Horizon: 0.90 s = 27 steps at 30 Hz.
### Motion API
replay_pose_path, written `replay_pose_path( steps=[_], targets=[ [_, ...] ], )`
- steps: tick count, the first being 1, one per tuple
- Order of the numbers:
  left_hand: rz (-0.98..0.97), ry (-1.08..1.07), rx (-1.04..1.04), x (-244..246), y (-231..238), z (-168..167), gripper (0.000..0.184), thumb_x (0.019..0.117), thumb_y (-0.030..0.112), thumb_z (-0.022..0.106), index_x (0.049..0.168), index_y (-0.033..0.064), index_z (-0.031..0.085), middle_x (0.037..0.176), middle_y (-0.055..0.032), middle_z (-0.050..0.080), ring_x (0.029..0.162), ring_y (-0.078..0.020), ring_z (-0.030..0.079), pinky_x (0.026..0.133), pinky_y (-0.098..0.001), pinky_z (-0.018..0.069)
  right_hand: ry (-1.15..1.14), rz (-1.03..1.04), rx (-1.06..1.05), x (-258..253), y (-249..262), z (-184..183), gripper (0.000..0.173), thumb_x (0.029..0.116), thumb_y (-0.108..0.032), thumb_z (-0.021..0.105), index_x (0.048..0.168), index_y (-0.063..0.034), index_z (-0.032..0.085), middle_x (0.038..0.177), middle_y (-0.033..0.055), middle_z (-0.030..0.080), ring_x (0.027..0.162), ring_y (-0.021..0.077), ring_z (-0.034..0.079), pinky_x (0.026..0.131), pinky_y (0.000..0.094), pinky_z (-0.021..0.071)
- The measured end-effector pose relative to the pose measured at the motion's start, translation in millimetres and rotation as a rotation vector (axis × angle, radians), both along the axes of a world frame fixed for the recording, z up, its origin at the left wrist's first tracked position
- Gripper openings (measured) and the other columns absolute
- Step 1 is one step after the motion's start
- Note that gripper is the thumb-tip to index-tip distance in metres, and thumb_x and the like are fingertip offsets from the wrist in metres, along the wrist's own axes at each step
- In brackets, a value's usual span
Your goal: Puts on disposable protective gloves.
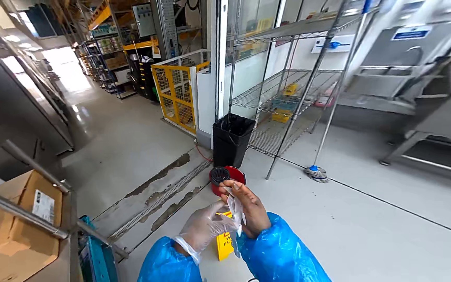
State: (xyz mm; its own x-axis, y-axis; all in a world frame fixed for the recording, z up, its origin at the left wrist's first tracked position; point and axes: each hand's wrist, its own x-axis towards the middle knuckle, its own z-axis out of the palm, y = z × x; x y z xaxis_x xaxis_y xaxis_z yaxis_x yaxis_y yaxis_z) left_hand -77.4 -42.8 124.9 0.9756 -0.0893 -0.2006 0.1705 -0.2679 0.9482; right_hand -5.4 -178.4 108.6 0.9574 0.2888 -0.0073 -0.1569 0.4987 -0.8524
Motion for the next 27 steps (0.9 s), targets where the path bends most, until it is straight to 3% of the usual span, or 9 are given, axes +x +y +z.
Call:
replay_pose_path(
  steps=[2, 5, 8, 11, 16, 19, 21, 23, 27],
  targets=[
    [-0.007, 0.007, 0.073, 0, -6, 0, 0.040, 0.0934, 0.028, 0.073, 0.126, 0.0040, 0.068, 0.116, -0.0080, 0.071, 0.104, -0.0127, 0.067, 0.097, -0.0348, 0.0531, -0.064, 0.017, -0.033, 0, -2, -4, 0.032, 0.1098, -0.012, 0.037, 0.121, -0.0002, 0.064, 0.117, 0.0120, 0.071, 0.106, 0.0192, 0.070, 0.093, 0.0319, 0.0574],
    [0.116, -0.042, 0.133, 4, -13, -2, 0.026, 0.1008, 0.023, 0.062, 0.104, 0.0006, 0.073, 0.095, -0.0081, 0.070, 0.089, -0.0124, 0.065, 0.086, -0.0343, 0.0524, -0.145, 0.091, -0.091, 2, -4, -10, 0.041, 0.1101, -0.023, 0.032, 0.132, -0.0048, 0.062, 0.131, 0.0100, 0.066, 0.117, 0.0201, 0.065, 0.099, 0.0344, 0.0541],
    [0.315, -0.071, -0.042, 2, -9, 2, 0.023, 0.1024, 0.010, 0.056, 0.110, -0.0063, 0.070, 0.101, -0.0125, 0.071, 0.090, -0.0115, 0.066, 0.084, -0.0299, 0.0554, -0.112, 0.101, -0.119, 8, -17, -7, 0.048, 0.1069, -0.035, 0.029, 0.140, -0.0090, 0.052, 0.138, 0.0077, 0.058, 0.116, 0.0204, 0.064, 0.093, 0.0380, 0.0561],
    [0.544, -0.098, -0.189, 3, 1, 5, 0.019, 0.1021, 0.005, 0.056, 0.109, -0.0076, 0.068, 0.095, -0.0125, 0.069, 0.083, -0.0118, 0.066, 0.078, -0.0279, 0.0560, -0.049, 0.124, -0.165, 12, -36, -13, 0.054, 0.1036, -0.045, 0.042, 0.146, -0.0113, 0.045, 0.145, 0.0084, 0.055, 0.121, 0.0269, 0.065, 0.089, 0.0442, 0.0601],
    [0.671, -0.143, -0.250, 9, -2, 0, 0.016, 0.1012, 0.008, 0.061, 0.101, -0.0039, 0.071, 0.084, -0.0097, 0.070, 0.076, -0.0121, 0.067, 0.073, -0.0277, 0.0568, -0.268, 0.304, -0.361, -23, -24, -35, 0.054, 0.0848, -0.020, 0.078, 0.129, 0.0036, 0.058, 0.110, 0.0071, 0.074, 0.097, 0.0148, 0.073, 0.086, 0.0315, 0.0623],
    [0.764, -0.168, -0.262, 12, -2, 0, 0.018, 0.1016, 0.012, 0.062, 0.094, -0.0023, 0.069, 0.076, -0.0083, 0.068, 0.067, -0.0113, 0.064, 0.063, -0.0255, 0.0544, -0.224, 0.173, -0.307, -31, -17, -39, 0.016, 0.0922, -0.006, 0.068, 0.107, 0.0013, 0.068, 0.085, 0.0036, 0.076, 0.072, 0.0122, 0.074, 0.065, 0.0287, 0.0638],
    [0.809, -0.185, -0.304, 13, 2, 0, 0.019, 0.1022, 0.010, 0.060, 0.093, -0.0042, 0.069, 0.069, -0.0079, 0.065, 0.056, -0.0105, 0.061, 0.053, -0.0230, 0.0525, -0.228, 0.116, -0.216, -25, -24, -41, 0.012, 0.0948, -0.005, 0.064, 0.102, -0.0004, 0.071, 0.081, 0.0017, 0.076, 0.065, 0.0093, 0.072, 0.058, 0.0257, 0.0616],
    [0.834, -0.152, -0.307, 12, 6, -2, 0.021, 0.1040, 0.010, 0.058, 0.094, -0.0063, 0.066, 0.064, -0.0074, 0.062, 0.051, -0.0101, 0.060, 0.050, -0.0222, 0.0522, -0.184, 0.091, -0.162, -17, -33, -42, 0.012, 0.0961, -0.008, 0.062, 0.095, -0.0034, 0.073, 0.075, 0.0007, 0.074, 0.057, 0.0051, 0.066, 0.051, 0.0208, 0.0550],
    [0.733, -0.019, -0.217, 9, 12, -7, 0.028, 0.1049, 0.018, 0.058, 0.093, -0.0056, 0.067, 0.062, -0.0067, 0.064, 0.051, -0.0113, 0.063, 0.052, -0.0240, 0.0546, -0.129, 0.107, -0.164, -9, -41, -38, 0.026, 0.0967, -0.019, 0.063, 0.072, -0.0118, 0.067, 0.057, -0.0048, 0.059, 0.041, -0.0042, 0.039, 0.038, 0.0137, 0.0283]
  ],
)
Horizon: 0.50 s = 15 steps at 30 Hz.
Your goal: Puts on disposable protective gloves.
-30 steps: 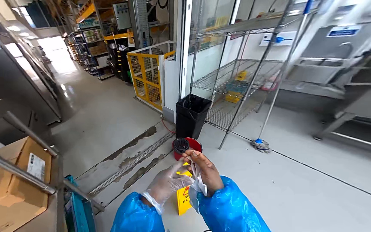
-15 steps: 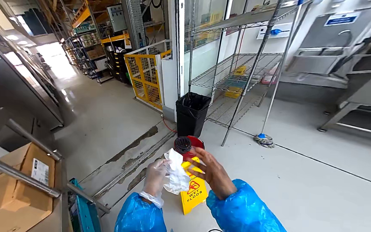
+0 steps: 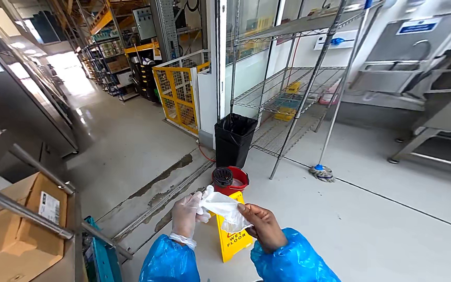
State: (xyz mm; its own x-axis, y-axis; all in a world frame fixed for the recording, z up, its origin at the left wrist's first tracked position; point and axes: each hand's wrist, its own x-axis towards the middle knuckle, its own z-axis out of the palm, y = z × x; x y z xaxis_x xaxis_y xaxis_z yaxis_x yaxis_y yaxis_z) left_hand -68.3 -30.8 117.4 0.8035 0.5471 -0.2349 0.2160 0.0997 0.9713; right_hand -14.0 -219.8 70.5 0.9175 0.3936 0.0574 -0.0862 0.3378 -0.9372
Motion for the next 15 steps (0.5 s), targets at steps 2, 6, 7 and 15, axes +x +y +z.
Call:
replay_pose_path(
  steps=[2, 6, 7, 15],
  targets=[
    [-0.043, 0.061, 0.040, -1, 5, -4, 0.032, 0.1048, 0.022, 0.059, 0.086, -0.0032, 0.066, 0.056, -0.0036, 0.057, 0.046, -0.0099, 0.057, 0.048, -0.0233, 0.0509, 0.019, 0.007, -0.035, -1, -1, 4, 0.029, 0.1000, -0.019, 0.058, 0.073, -0.0126, 0.067, 0.057, -0.0062, 0.059, 0.040, -0.0047, 0.037, 0.038, 0.0137, 0.0268],
    [-0.015, 0.111, 0.113, -5, 23, -10, 0.052, 0.1089, 0.034, 0.049, 0.069, 0.0021, 0.060, 0.058, -0.0055, 0.062, 0.051, -0.0142, 0.062, 0.056, -0.0289, 0.0541, 0.049, -0.008, -0.047, 2, -5, 7, 0.037, 0.1029, -0.022, 0.052, 0.070, -0.0140, 0.069, 0.051, -0.0079, 0.053, 0.039, -0.0043, 0.033, 0.038, 0.0146, 0.0250],
    [0.001, 0.076, 0.152, -8, 26, -10, 0.050, 0.1097, 0.033, 0.047, 0.073, 0.0018, 0.063, 0.064, -0.0058, 0.067, 0.058, -0.0143, 0.066, 0.061, -0.0295, 0.0562, 0.043, -0.003, -0.067, 3, -6, 7, 0.038, 0.1019, -0.024, 0.053, 0.068, -0.0147, 0.068, 0.051, -0.0081, 0.052, 0.039, -0.0040, 0.034, 0.038, 0.0150, 0.0249],
    [-0.708, 0.009, 0.565, -26, -20, 20, 0.045, 0.0908, 0.043, 0.073, 0.119, 0.0073, 0.071, 0.120, -0.0100, 0.069, 0.113, -0.0217, 0.065, 0.100, -0.0458, 0.0510, -0.151, -0.034, -0.441, 12, 12, -5, 0.051, 0.0965, -0.037, 0.063, 0.050, -0.0170, 0.053, 0.048, -0.0083, 0.049, 0.043, 0.0010, 0.043, 0.045, 0.0244, 0.0359]
  ],
)
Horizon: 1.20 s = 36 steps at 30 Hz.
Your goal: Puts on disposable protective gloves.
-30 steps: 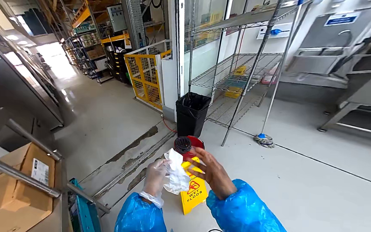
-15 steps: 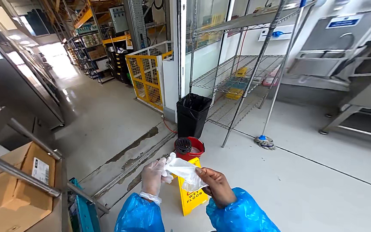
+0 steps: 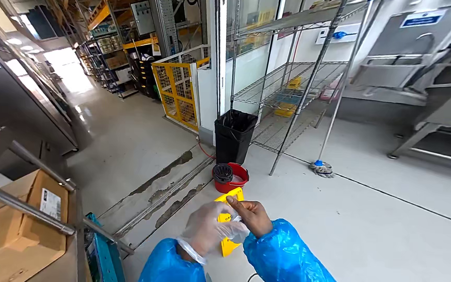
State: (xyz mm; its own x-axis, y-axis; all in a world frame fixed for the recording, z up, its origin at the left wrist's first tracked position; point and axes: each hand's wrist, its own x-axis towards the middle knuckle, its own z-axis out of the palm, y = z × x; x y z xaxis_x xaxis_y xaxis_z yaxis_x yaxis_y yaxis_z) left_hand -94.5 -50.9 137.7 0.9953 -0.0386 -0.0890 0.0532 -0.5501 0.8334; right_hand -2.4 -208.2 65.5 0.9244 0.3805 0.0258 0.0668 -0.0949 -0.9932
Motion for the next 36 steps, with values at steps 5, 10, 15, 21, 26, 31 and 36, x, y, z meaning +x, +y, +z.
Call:
replay_pose_path(
  steps=[5, 10, 15, 21, 26, 31, 36],
  targets=[
    [-0.016, 0.155, 0.258, 5, -13, 4, 0.036, 0.0996, 0.039, 0.062, 0.116, 0.0081, 0.070, 0.114, -0.0098, 0.070, 0.108, -0.0227, 0.066, 0.098, -0.0459, 0.0503, -0.033, 0.027, -0.175, 2, 5, -2, 0.061, 0.0933, -0.059, 0.058, 0.049, -0.0184, 0.048, 0.046, -0.0074, 0.045, 0.043, 0.0054, 0.042, 0.046, 0.0325, 0.0356],
    [0.102, 0.169, 0.111, 10, 0, -4, 0.030, 0.1041, 0.027, 0.054, 0.116, 0.0048, 0.070, 0.107, -0.0131, 0.070, 0.104, -0.0245, 0.066, 0.096, -0.0479, 0.0504, 0.050, 0.071, 0.057, -4, 4, 1, 0.054, 0.1034, -0.038, 0.048, 0.053, -0.0188, 0.050, 0.046, -0.0102, 0.046, 0.040, -0.0003, 0.039, 0.042, 0.0211, 0.0317],
    [0.209, 0.119, -0.048, 12, 13, -13, 0.024, 0.1033, 0.020, 0.054, 0.110, 0.0032, 0.070, 0.094, -0.0069, 0.068, 0.088, -0.0137, 0.063, 0.085, -0.0356, 0.0518, 0.189, 0.248, 0.093, -11, 0, 9, 0.022, 0.0986, -0.031, 0.060, 0.100, -0.0088, 0.062, 0.076, -0.0055, 0.063, 0.061, 0.0035, 0.059, 0.052, 0.0197, 0.0476],
    [0.245, 0.157, -0.085, 11, 17, -18, 0.023, 0.1037, 0.019, 0.055, 0.108, 0.0029, 0.071, 0.093, -0.0056, 0.068, 0.084, -0.0103, 0.064, 0.081, -0.0309, 0.0528, 0.123, 0.220, 0.106, -18, 4, 11, 0.009, 0.0916, -0.014, 0.071, 0.096, -0.0059, 0.070, 0.078, -0.0026, 0.071, 0.062, 0.0053, 0.066, 0.055, 0.0218, 0.0561],
    [0.389, 0.136, -0.173, 8, 27, -15, 0.026, 0.1068, 0.014, 0.051, 0.117, -0.0026, 0.067, 0.096, -0.0094, 0.072, 0.085, -0.0122, 0.070, 0.082, -0.0295, 0.0570, 0.127, 0.092, 0.036, -14, -2, 7, 0.012, 0.0957, -0.009, 0.065, 0.099, -0.0019, 0.073, 0.076, 0.0005, 0.073, 0.061, 0.0072, 0.069, 0.055, 0.0230, 0.0575],
    [0.432, 0.228, 0.120, 8, 31, -10, 0.034, 0.1063, 0.034, 0.053, 0.110, 0.0060, 0.071, 0.096, -0.0063, 0.074, 0.093, -0.0170, 0.071, 0.091, -0.0401, 0.0549, 0.186, 0.035, -0.118, -9, -10, 4, 0.019, 0.1025, -0.016, 0.059, 0.099, -0.0039, 0.073, 0.079, 0.0004, 0.075, 0.063, 0.0079, 0.069, 0.056, 0.0249, 0.0566],
    [0.383, 0.270, 0.275, 9, 19, -8, 0.037, 0.1051, 0.039, 0.052, 0.114, 0.0101, 0.072, 0.106, -0.0088, 0.073, 0.103, -0.0231, 0.068, 0.096, -0.0479, 0.0512, -0.044, -0.101, 0.126, -23, 1, 20, 0.016, 0.0989, -0.011, 0.057, 0.104, -0.0005, 0.068, 0.088, 0.0045, 0.073, 0.075, 0.0106, 0.072, 0.069, 0.0256, 0.0617]
  ],
)
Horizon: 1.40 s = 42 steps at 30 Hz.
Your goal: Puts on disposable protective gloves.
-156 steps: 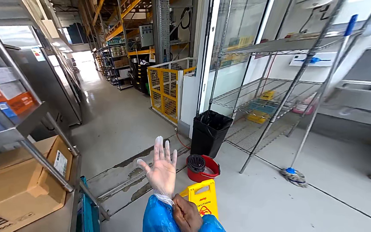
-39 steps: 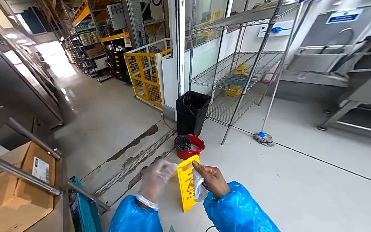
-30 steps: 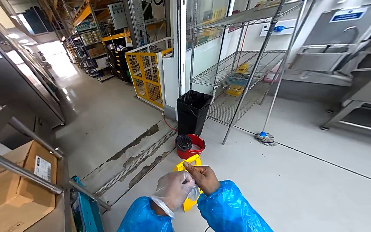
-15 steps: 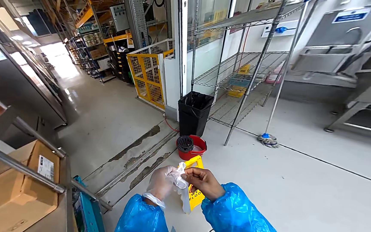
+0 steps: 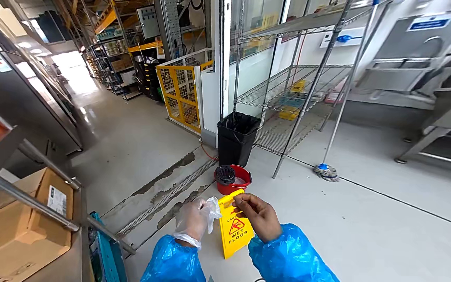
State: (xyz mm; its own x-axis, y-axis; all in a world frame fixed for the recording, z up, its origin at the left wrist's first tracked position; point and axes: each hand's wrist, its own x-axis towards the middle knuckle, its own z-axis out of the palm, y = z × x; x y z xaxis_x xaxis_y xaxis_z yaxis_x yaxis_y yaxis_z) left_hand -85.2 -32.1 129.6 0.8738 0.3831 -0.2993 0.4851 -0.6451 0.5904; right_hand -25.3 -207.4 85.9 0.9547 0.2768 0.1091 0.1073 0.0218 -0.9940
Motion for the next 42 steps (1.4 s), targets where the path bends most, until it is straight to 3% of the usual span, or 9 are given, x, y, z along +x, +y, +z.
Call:
replay_pose_path(
  steps=[5, 12, 15, 18, 24, 27, 30, 35, 42],
  targets=[
    [-0.048, -0.050, -0.127, 3, -9, -8, 0.036, 0.1053, 0.037, 0.053, 0.112, 0.0064, 0.071, 0.104, -0.0097, 0.073, 0.100, -0.0223, 0.069, 0.095, -0.0458, 0.0527, -0.074, 0.174, 0.135, -16, 21, -2, 0.024, 0.1010, -0.011, 0.048, 0.107, 0.0024, 0.066, 0.114, 0.0115, 0.071, 0.105, 0.0166, 0.070, 0.096, 0.0327, 0.0574],
    [0.065, -0.293, -0.569, 2, -13, -18, 0.021, 0.1033, 0.018, 0.056, 0.105, -0.0002, 0.067, 0.087, -0.0050, 0.067, 0.076, -0.0097, 0.063, 0.074, -0.0283, 0.0526, -0.310, 0.053, -0.155, -17, 25, -46, 0.027, 0.0998, -0.019, 0.047, 0.102, 0.0002, 0.066, 0.086, 0.0059, 0.067, 0.077, 0.0086, 0.064, 0.071, 0.0257, 0.0543],
    [0.127, -0.418, -0.717, 3, -13, -24, 0.014, 0.1022, 0.007, 0.055, 0.101, -0.0030, 0.065, 0.079, -0.0019, 0.064, 0.068, -0.0049, 0.059, 0.065, -0.0209, 0.0494, -0.518, 0.028, -0.384, -17, 21, -50, 0.029, 0.0976, -0.017, 0.045, 0.105, -0.0006, 0.067, 0.074, 0.0086, 0.068, 0.063, 0.0200, 0.067, 0.058, 0.0390, 0.0556],
    [0.117, -0.422, -0.783, 3, -19, -28, 0.013, 0.1025, 0.004, 0.054, 0.101, -0.0045, 0.063, 0.076, -0.0001, 0.059, 0.064, -0.0033, 0.055, 0.063, -0.0192, 0.0477, -0.549, 0.120, -0.564, -20, 18, -46, 0.028, 0.0957, -0.008, 0.046, 0.106, 0.0037, 0.069, 0.080, 0.0201, 0.071, 0.072, 0.0384, 0.072, 0.064, 0.0566, 0.0565],
    [-0.211, -0.251, -0.463, 2, -35, -31, 0.026, 0.1048, 0.015, 0.052, 0.110, -0.0052, 0.067, 0.099, -0.0141, 0.068, 0.090, -0.0195, 0.064, 0.088, -0.0392, 0.0526, -0.423, 0.219, -0.644, 2, 4, -50, 0.024, 0.0960, 0.003, 0.048, 0.107, 0.0093, 0.069, 0.101, 0.0271, 0.072, 0.098, 0.0429, 0.071, 0.089, 0.0592, 0.0538],
    [-0.326, -0.182, -0.372, 1, -41, -36, 0.028, 0.1061, 0.020, 0.052, 0.110, -0.0027, 0.068, 0.101, -0.0149, 0.070, 0.097, -0.0224, 0.066, 0.093, -0.0430, 0.0512, -0.298, 0.143, -0.450, 12, -7, -56, 0.026, 0.0972, -0.002, 0.050, 0.112, 0.0088, 0.070, 0.101, 0.0228, 0.073, 0.098, 0.0334, 0.072, 0.091, 0.0533, 0.0544],
    [-0.403, -0.261, -0.375, -2, -45, -48, 0.027, 0.1045, 0.017, 0.054, 0.108, -0.0058, 0.068, 0.103, -0.0191, 0.069, 0.099, -0.0244, 0.065, 0.093, -0.0424, 0.0497, 0.008, 0.196, 0.012, 16, -14, -51, 0.024, 0.0897, 0.000, 0.051, 0.108, -0.0004, 0.067, 0.091, -0.0005, 0.073, 0.081, 0.0034, 0.069, 0.075, 0.0237, 0.0592],
    [-0.463, -0.409, -0.343, -5, -52, -56, 0.026, 0.1017, 0.014, 0.058, 0.103, -0.0085, 0.071, 0.103, -0.0230, 0.070, 0.102, -0.0301, 0.066, 0.095, -0.0447, 0.0498, 0.574, 0.181, 0.540, 9, -16, -23, 0.036, 0.1044, 0.004, 0.025, 0.105, -0.0019, 0.060, 0.087, 0.0062, 0.074, 0.077, 0.0125, 0.073, 0.071, 0.0292, 0.0627],
    [-0.371, -0.479, -0.599, 0, -51, -64, 0.020, 0.1001, 0.010, 0.058, 0.097, -0.0061, 0.068, 0.091, -0.0086, 0.067, 0.086, -0.0084, 0.061, 0.084, -0.0284, 0.0497, 0.503, 0.047, 0.547, 7, -1, -10, 0.033, 0.1051, 0.003, 0.028, 0.095, -0.0019, 0.059, 0.082, 0.0049, 0.072, 0.075, 0.0099, 0.071, 0.070, 0.0257, 0.0613]
  ],
)
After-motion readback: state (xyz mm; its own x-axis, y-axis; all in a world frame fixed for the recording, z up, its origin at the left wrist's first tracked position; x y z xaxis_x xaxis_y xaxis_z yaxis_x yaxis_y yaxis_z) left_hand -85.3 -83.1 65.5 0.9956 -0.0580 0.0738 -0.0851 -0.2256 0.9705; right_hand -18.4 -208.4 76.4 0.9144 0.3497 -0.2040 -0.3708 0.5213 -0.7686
